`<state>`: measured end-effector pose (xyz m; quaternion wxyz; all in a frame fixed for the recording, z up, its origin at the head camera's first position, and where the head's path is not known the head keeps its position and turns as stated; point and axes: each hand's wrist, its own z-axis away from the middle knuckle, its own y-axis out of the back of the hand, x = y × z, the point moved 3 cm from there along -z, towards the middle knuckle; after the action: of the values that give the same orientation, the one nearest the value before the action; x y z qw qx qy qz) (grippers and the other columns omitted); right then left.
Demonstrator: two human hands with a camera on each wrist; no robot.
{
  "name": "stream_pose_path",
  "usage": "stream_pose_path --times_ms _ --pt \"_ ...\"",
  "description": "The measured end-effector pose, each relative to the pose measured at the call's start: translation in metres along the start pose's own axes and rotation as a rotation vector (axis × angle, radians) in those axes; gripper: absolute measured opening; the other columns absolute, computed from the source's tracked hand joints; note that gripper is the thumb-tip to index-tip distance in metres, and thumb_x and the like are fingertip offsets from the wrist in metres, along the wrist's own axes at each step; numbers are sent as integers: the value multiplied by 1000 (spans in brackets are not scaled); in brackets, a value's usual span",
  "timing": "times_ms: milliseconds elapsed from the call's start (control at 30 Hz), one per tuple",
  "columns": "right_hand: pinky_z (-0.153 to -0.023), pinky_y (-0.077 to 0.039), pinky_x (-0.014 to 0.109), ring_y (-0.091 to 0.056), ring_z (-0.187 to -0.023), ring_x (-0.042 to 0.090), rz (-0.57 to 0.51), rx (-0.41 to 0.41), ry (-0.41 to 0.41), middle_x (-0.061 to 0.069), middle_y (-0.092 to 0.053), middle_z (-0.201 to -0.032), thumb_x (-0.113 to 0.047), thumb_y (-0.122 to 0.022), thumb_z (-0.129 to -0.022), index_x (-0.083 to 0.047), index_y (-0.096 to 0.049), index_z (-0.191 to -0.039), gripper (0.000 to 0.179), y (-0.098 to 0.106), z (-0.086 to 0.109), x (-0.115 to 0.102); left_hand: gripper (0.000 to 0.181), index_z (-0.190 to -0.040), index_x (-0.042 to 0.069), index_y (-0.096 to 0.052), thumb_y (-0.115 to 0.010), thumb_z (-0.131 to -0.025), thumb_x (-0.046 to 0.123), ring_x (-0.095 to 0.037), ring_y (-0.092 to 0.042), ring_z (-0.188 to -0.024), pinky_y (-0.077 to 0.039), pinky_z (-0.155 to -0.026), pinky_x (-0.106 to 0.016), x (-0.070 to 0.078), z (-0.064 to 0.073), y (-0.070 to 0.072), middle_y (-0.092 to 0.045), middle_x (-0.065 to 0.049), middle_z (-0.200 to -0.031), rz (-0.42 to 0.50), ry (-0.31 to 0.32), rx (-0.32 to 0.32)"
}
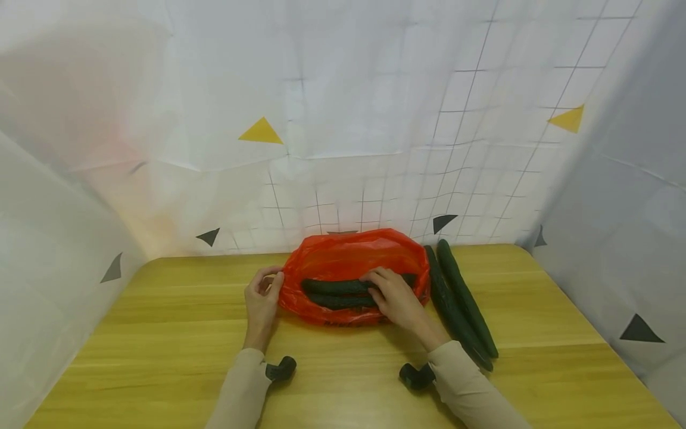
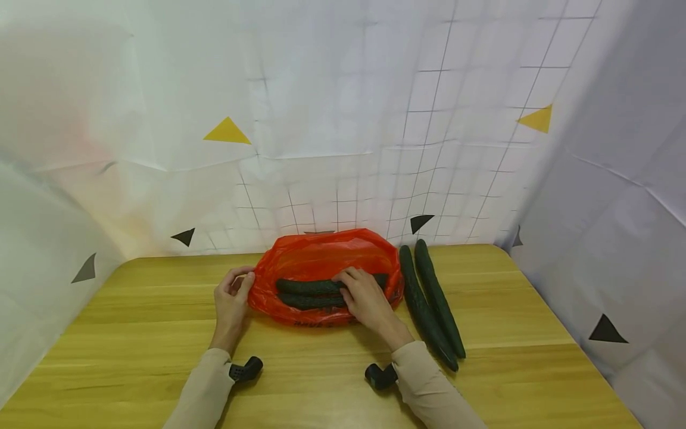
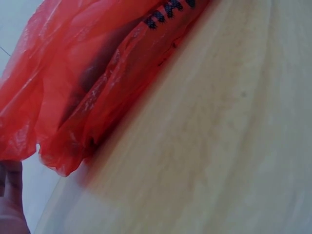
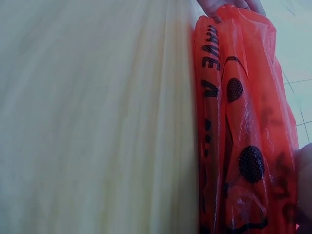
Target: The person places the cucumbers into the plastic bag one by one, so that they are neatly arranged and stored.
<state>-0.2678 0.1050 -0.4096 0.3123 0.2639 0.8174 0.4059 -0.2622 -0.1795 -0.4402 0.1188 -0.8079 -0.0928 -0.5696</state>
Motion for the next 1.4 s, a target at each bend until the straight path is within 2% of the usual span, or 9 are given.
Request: stream_pose_path --times_ms 167,333,467,767,1000,1200,1400 --pt "-92 -48 40 -59 -105 20 -58 -15 -38 1 -63 -113 -8 -65 -88 -13 -64 -114 26 0 1 2 24 -108 2 -65 -65 -90 17 -13 -59 -80 -51 -71 -17 16 5 -2 -64 -4 -100 -2 22 -23" --pt "-93 -48 42 -57 -109 21 -129 -13 -88 1 -62 -114 -11 -64 -89 -13 -64 -115 26 3 3 2 23 -108 2 -65 -64 -90 17 -12 -59 -80 -51 -71 -17 18 6 -3 -64 -4 -100 -8 25 -24" --pt "-93 -48 43 -57 -110 21 -139 -8 -100 1 -62 -114 -12 -64 -89 -13 -64 -115 26 5 3 2 23 -108 2 -65 -65 -90 16 -12 -59 -79 -51 -70 -17 18 6 -3 -64 -5 -100 -2 19 -24" --pt "-91 -49 41 -57 -108 17 -145 39 -58 -1 -61 -113 -12 -64 -89 -14 -63 -114 25 12 5 1 24 -108 1 -65 -65 -90 17 -12 -59 -78 -51 -69 -18 18 7 -3 -64 -4 -99 7 16 -29" --pt "-91 -49 39 -56 -107 16 -164 47 -39 -1 -60 -114 -11 -64 -89 -13 -62 -116 27 21 5 -1 23 -107 0 -65 -65 -89 15 -11 -59 -76 -50 -66 -18 18 6 -3 -65 -4 -98 25 -12 -29" --pt "-91 -49 39 -58 -108 17 -199 99 -37 0 -60 -116 -8 -63 -89 -11 -61 -117 28 39 6 -1 23 -107 -1 -65 -65 -89 14 -10 -59 -75 -50 -65 -18 19 7 -3 -65 -4 -96 29 -9 -32" --pt "-88 -49 37 -59 -106 18 -208 181 -3 4 -61 -116 -6 -62 -90 -9 -61 -118 29 59 7 8 24 -109 0 -64 -64 -90 16 -11 -58 -78 -50 -67 -17 19 7 -2 -64 -8 -102 -3 8 -23"
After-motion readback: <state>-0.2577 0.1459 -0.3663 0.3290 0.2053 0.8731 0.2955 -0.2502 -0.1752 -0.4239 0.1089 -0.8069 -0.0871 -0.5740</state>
